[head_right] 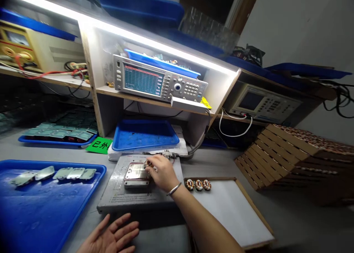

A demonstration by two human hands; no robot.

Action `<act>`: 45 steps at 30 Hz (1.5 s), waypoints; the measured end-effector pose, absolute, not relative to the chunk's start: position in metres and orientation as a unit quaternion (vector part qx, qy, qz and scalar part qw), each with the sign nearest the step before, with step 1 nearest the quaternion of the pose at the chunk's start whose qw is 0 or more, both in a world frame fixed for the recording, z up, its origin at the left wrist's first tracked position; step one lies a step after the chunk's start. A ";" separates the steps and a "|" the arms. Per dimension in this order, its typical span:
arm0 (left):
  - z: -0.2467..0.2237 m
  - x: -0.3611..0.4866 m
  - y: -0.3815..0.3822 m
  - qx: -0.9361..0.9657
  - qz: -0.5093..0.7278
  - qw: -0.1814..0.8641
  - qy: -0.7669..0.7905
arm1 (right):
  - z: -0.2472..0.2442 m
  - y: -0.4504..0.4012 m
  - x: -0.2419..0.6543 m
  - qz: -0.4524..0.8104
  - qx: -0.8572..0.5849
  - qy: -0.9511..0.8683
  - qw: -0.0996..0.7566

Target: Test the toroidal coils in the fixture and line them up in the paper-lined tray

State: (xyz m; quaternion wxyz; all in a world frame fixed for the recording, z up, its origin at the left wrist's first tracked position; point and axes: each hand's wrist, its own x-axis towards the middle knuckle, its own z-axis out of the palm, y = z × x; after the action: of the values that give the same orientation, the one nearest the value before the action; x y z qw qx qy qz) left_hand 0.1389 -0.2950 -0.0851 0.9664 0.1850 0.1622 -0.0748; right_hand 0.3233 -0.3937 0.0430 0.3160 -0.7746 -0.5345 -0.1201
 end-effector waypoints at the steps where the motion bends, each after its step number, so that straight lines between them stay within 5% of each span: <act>1: -0.083 0.137 -0.296 0.183 -0.071 0.966 0.169 | 0.050 -0.409 0.329 -0.129 -0.775 -0.519 0.336; 4: -0.080 0.136 -0.298 0.186 -0.067 0.964 0.177 | 0.069 -0.467 0.349 -0.150 -0.812 -0.452 0.336; 13: -0.084 0.140 -0.297 0.201 -0.083 0.955 0.203 | 0.047 -0.613 0.376 -0.109 -0.933 -0.299 0.165; 26: -0.081 0.140 -0.302 0.222 -0.083 0.951 0.198 | 0.016 -0.629 0.379 -0.080 -0.933 -0.300 0.183; 31: -0.049 0.128 -0.286 0.298 -0.094 0.943 0.113 | 0.023 -0.632 0.377 -0.138 -0.926 -0.329 0.124; 34: -0.026 0.128 -0.234 0.551 0.040 0.828 0.097 | 0.046 -0.611 0.370 -0.197 -0.906 -0.361 0.095; 38: -0.021 0.140 -0.130 0.913 0.195 0.344 0.100 | 0.085 -0.527 0.333 -0.201 -0.856 -0.454 0.141; 41: -0.038 0.151 -0.077 0.951 0.184 0.231 0.091 | 0.096 -0.436 0.293 -0.166 -0.800 -0.551 0.171; 45: -0.061 0.158 -0.062 0.965 0.181 0.171 0.084 | 0.071 -0.310 0.256 -0.094 -0.730 -0.672 0.075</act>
State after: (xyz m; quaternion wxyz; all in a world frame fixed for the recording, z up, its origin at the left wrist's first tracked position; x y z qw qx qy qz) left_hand 0.1581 -0.0617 -0.0609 0.1711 0.9649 0.0838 0.1808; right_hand 0.2561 -0.3098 0.0715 0.0752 -0.7305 -0.6722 -0.0944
